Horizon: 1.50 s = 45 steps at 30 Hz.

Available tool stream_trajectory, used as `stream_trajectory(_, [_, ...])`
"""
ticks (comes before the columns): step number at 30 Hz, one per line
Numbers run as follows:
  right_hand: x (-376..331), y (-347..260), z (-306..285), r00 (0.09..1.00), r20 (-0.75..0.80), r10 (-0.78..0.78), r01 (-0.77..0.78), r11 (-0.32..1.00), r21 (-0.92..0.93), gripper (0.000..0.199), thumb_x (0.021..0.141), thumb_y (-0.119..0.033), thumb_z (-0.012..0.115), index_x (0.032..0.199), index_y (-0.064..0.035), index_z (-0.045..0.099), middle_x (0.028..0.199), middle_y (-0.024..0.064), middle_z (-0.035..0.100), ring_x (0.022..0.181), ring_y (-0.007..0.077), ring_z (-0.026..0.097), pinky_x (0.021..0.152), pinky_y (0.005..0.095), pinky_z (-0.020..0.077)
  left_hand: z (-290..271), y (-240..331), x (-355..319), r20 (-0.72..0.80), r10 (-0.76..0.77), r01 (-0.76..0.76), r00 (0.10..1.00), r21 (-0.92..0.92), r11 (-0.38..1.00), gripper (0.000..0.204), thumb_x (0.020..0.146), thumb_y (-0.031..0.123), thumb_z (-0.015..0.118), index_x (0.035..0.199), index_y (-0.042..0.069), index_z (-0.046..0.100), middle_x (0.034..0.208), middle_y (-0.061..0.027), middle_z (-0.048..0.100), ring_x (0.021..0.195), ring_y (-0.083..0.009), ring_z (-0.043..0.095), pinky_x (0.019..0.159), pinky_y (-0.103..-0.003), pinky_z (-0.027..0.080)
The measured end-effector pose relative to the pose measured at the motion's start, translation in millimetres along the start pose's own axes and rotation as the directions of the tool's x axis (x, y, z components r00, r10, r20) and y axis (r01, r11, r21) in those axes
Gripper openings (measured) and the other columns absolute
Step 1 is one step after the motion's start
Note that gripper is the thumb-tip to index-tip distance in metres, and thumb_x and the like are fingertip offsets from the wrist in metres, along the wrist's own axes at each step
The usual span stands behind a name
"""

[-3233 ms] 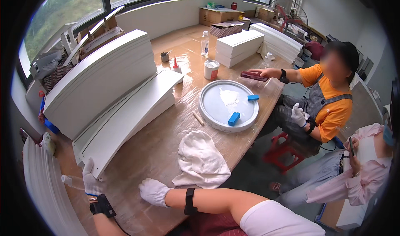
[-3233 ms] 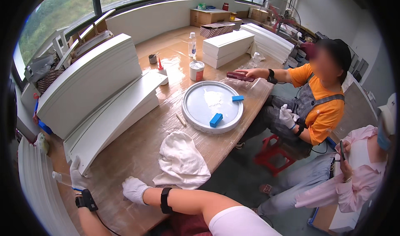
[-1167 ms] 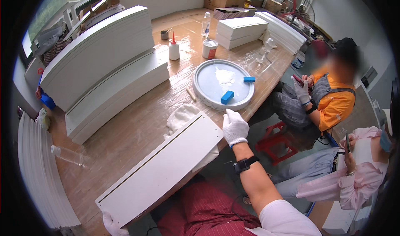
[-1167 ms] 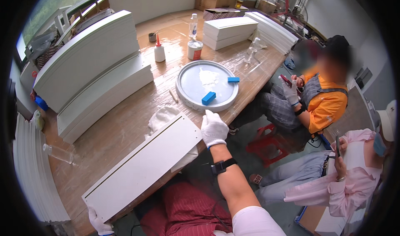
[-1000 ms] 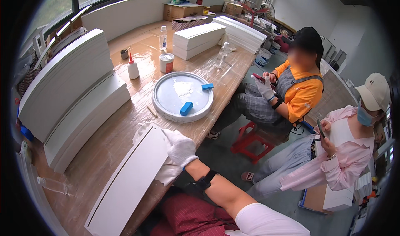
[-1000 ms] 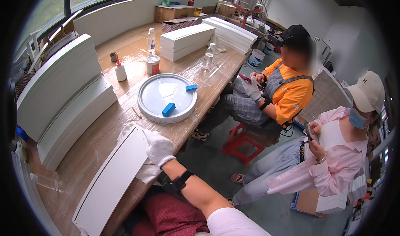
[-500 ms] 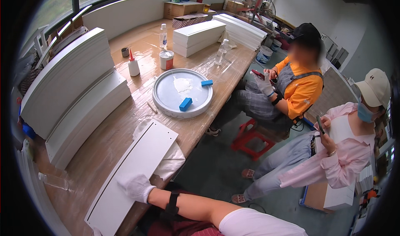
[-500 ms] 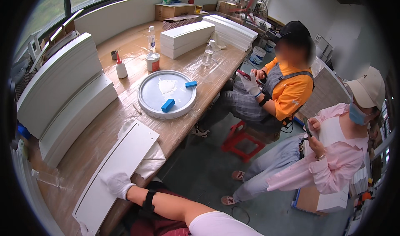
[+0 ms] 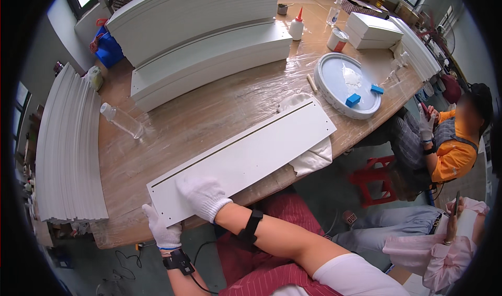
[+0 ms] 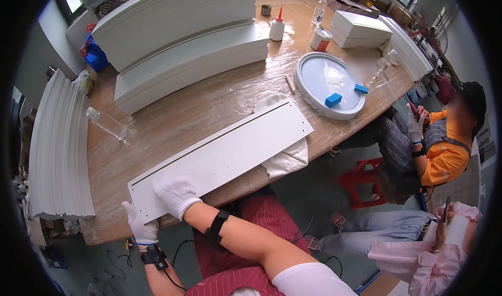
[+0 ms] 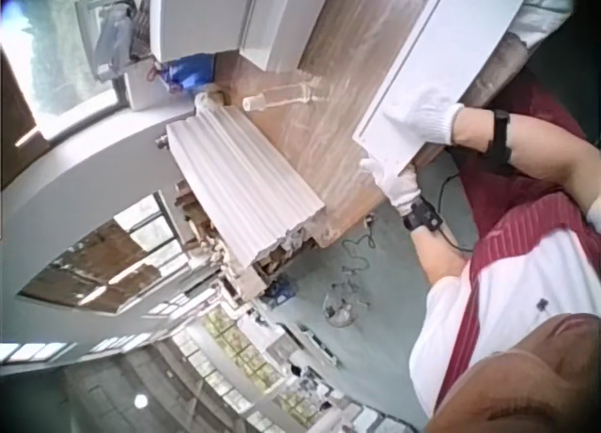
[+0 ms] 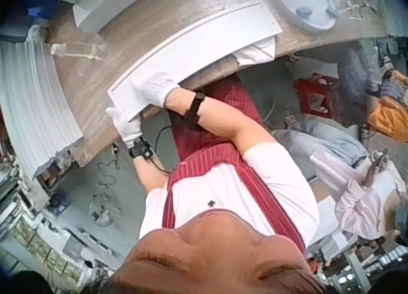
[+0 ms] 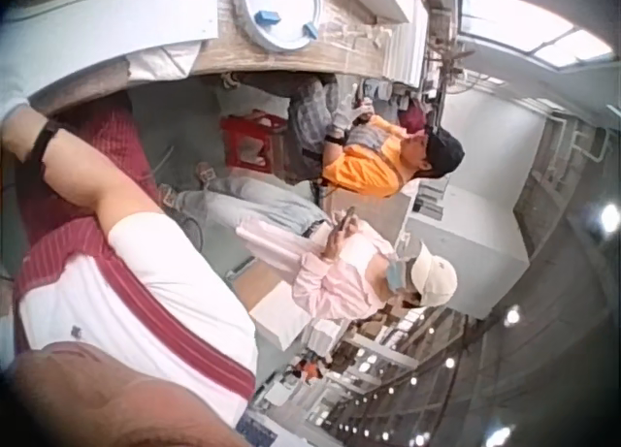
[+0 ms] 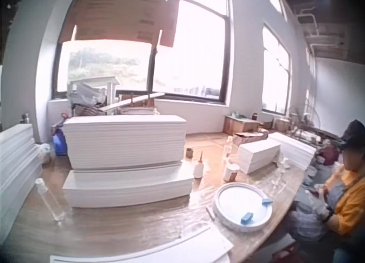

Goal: Cleaning or applying a substance to white wooden furniture boards using a sponge and cloth.

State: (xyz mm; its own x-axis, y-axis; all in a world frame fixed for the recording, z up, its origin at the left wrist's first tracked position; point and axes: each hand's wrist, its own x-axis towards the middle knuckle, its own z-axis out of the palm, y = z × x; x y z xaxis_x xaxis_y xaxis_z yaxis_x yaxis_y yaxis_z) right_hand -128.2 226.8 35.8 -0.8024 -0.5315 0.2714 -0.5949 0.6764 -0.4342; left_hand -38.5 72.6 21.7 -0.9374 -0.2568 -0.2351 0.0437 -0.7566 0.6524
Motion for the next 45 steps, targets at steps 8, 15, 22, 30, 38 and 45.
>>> stream_trajectory(8, [-22.1,105.8,-80.4,0.829,-0.362,0.427,-0.429,0.9,0.081,0.024,0.092,-0.012,0.062,0.112,-0.0073,0.072,0.103,0.0185,0.072,0.095,0.033,0.071,0.083,0.0392,0.0559,-19.1,11.5,-4.3,0.0,0.042,-0.041,0.999,0.069,0.997,0.082,0.101,0.068,0.028,0.15,0.004,0.039,0.142,-0.0109,0.052,0.127,-0.0274,0.052,0.107,-0.043,0.043])
stream_trajectory(15, [3.1,99.3,-67.5,0.852,-0.265,0.452,-0.502,0.849,-0.166,0.028,0.094,-0.019,0.056,0.119,-0.0112,0.066,0.1,0.0161,0.071,0.091,0.0365,0.068,0.077,0.0457,0.0542,-19.3,15.1,-1.7,-0.034,-0.016,0.012,0.999,-0.105,0.994,0.084,0.098,0.072,0.027,0.154,0.009,0.033,0.147,-0.0091,0.048,0.132,-0.0268,0.048,0.11,-0.043,0.041])
stream_trajectory(22, [12.8,-31.7,6.1,0.992,0.126,0.02,-0.032,0.995,0.095,0.018,0.087,-0.011,0.056,0.102,-0.0028,0.06,0.089,0.0163,0.067,0.082,0.0336,0.069,0.066,0.0434,0.0555,-18.0,15.5,10.5,0.01,-0.062,0.063,0.998,-0.176,0.982,0.08,0.102,0.066,0.027,0.153,0.005,0.034,0.153,-0.0127,0.044,0.138,-0.0304,0.043,0.115,-0.047,0.035])
stream_trajectory(30, [-91.6,81.0,-91.0,0.863,0.086,0.499,-0.276,0.321,0.906,0.036,0.095,-0.017,0.06,0.128,-0.0022,0.064,0.096,0.0074,0.071,0.087,0.0134,0.065,0.076,0.0282,0.0512,-49.5,12.6,25.3,0.57,-0.066,0.231,0.819,-0.222,0.947,0.055,0.11,0.033,0.035,0.151,-0.003,0.036,0.148,-0.0221,0.047,0.132,-0.0337,0.048,0.114,-0.045,0.039])
stream_trajectory(38, [-186.3,102.8,-144.9,0.849,0.187,0.495,0.099,-0.495,0.863,0.022,0.105,-0.02,0.049,0.107,-0.0009,0.061,0.059,-0.0056,0.04,0.041,0.0026,0.034,0.037,0.0196,0.0286,-62.3,33.1,20.9,0.099,0.04,-0.05,0.994,0.099,0.994,0.054,0.11,0.03,0.034,0.153,-0.001,0.03,0.153,-0.0215,0.042,0.137,-0.035,0.044,0.116,-0.047,0.037])
stream_trajectory(45, [-218.9,139.3,-90.7,0.89,0.226,0.396,0.104,-0.658,0.745,0.019,0.104,-0.021,0.054,0.121,-0.013,0.057,0.064,-0.0068,0.041,0.045,0.0035,0.034,0.038,0.0196,0.0282,-54.1,20.5,45.7,0.182,0.263,-0.283,0.947,0.862,0.421,0.048,0.103,0.03,0.049,0.137,-0.003,0.053,0.134,-0.0225,0.058,0.121,-0.034,0.058,0.103,-0.045,0.047])
